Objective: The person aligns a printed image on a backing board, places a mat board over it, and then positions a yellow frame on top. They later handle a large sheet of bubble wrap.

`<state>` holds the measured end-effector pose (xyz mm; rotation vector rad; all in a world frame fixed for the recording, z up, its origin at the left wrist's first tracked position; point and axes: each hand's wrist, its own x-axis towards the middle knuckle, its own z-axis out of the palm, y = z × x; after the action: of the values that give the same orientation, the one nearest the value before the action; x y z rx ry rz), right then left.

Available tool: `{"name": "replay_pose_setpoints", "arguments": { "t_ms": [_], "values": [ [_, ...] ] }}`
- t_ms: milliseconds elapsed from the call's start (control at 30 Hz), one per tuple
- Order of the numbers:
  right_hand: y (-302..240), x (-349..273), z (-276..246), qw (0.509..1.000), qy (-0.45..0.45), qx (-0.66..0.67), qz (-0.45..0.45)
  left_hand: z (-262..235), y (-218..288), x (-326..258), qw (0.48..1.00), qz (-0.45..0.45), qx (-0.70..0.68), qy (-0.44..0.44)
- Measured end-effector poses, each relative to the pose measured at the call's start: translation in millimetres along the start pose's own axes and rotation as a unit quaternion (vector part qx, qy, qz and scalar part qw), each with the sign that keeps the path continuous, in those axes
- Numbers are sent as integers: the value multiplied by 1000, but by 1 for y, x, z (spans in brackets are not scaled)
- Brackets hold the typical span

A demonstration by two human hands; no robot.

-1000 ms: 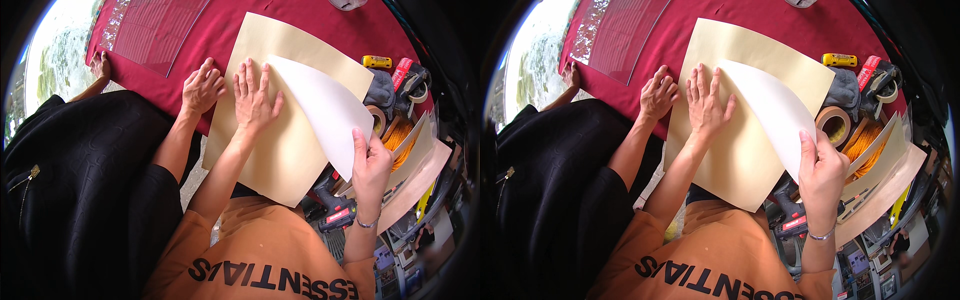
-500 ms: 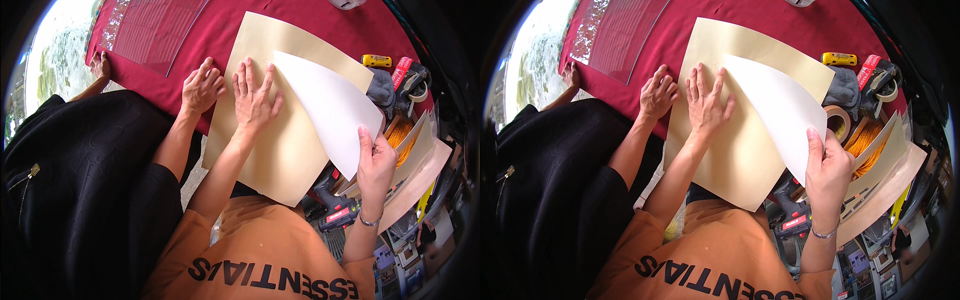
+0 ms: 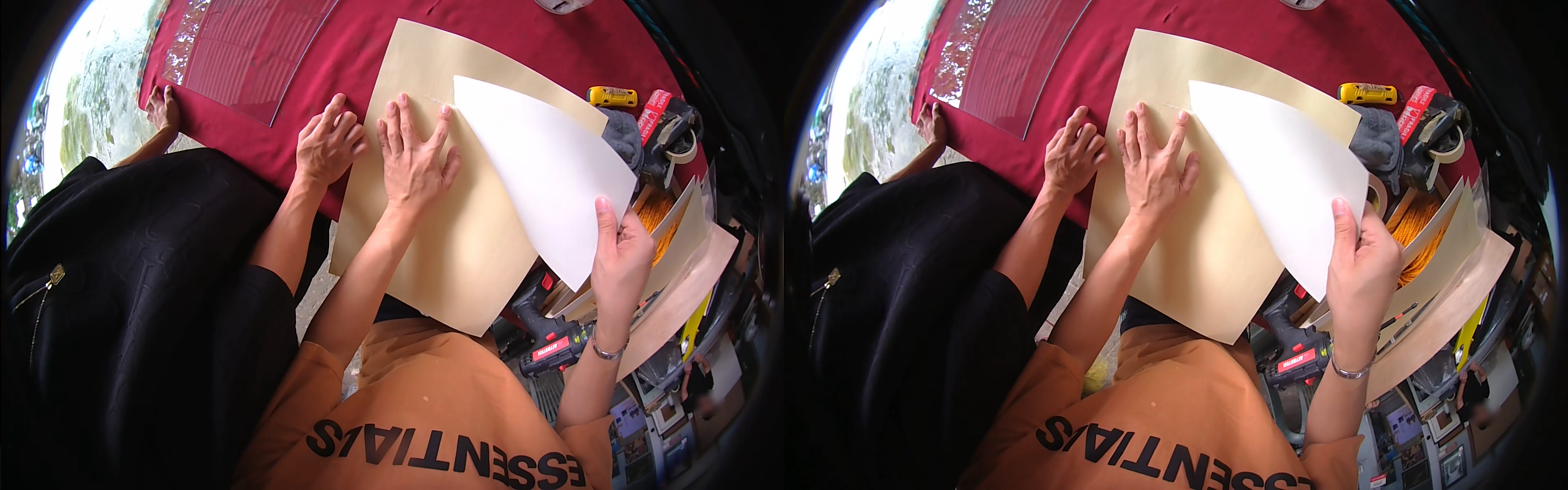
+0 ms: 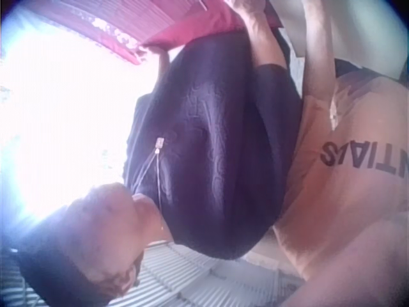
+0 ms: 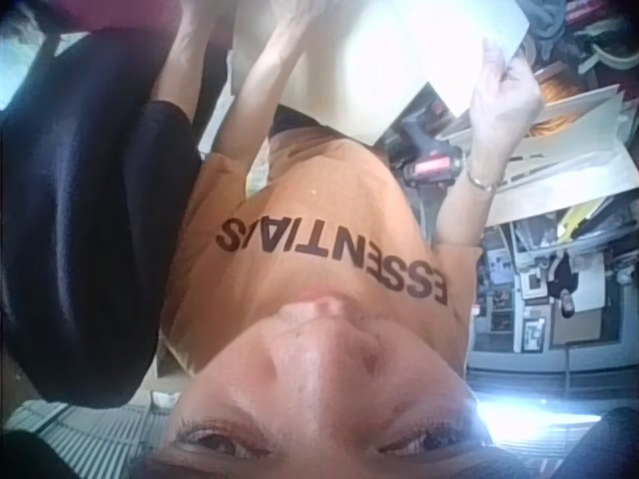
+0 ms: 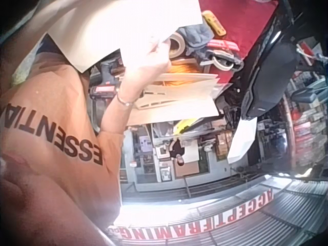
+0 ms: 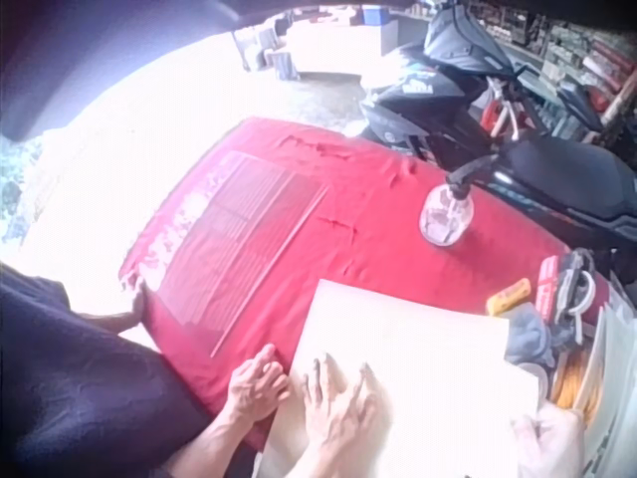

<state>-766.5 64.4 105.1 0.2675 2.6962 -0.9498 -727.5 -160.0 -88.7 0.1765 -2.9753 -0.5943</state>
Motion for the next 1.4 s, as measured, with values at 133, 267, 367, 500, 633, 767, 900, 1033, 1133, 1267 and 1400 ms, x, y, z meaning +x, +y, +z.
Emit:
{"name": "replay_pose_setpoints", "arguments": {
  "t_ms": [133,267,367,500,633,767,900,1033,1133,1267,1400],
  "values": [
    [7,3,-4,999,32,-6,-2,-1,1,0,1000,-2,1,-3],
    [12,4,-7,999,40,-2,-6,0,1,0,1000,-6,-15,5],
    [12,3,-9,999,39,-3,14,3,-3,-2,998,48,-18,-22],
    [18,3,-14,999,40,5,25,-4,2,0,997,66,-9,-35],
    [23,3,-16,999,37,-3,36,-5,3,0,997,62,-9,-34],
    [22,4,-16,998,40,-14,45,-3,3,-1,997,69,-1,-32],
    [26,2,-16,998,46,8,38,0,9,1,996,67,44,-44],
    [25,-8,-14,998,48,10,40,9,15,1,999,46,0,-12],
    [14,-21,-10,998,54,17,21,11,16,2,998,54,17,3],
    [1,-44,-2,991,34,-69,-111,12,20,3,998,50,43,7],
    [3,-62,11,977,25,-76,-199,11,24,4,999,29,26,0]
  ]
}}
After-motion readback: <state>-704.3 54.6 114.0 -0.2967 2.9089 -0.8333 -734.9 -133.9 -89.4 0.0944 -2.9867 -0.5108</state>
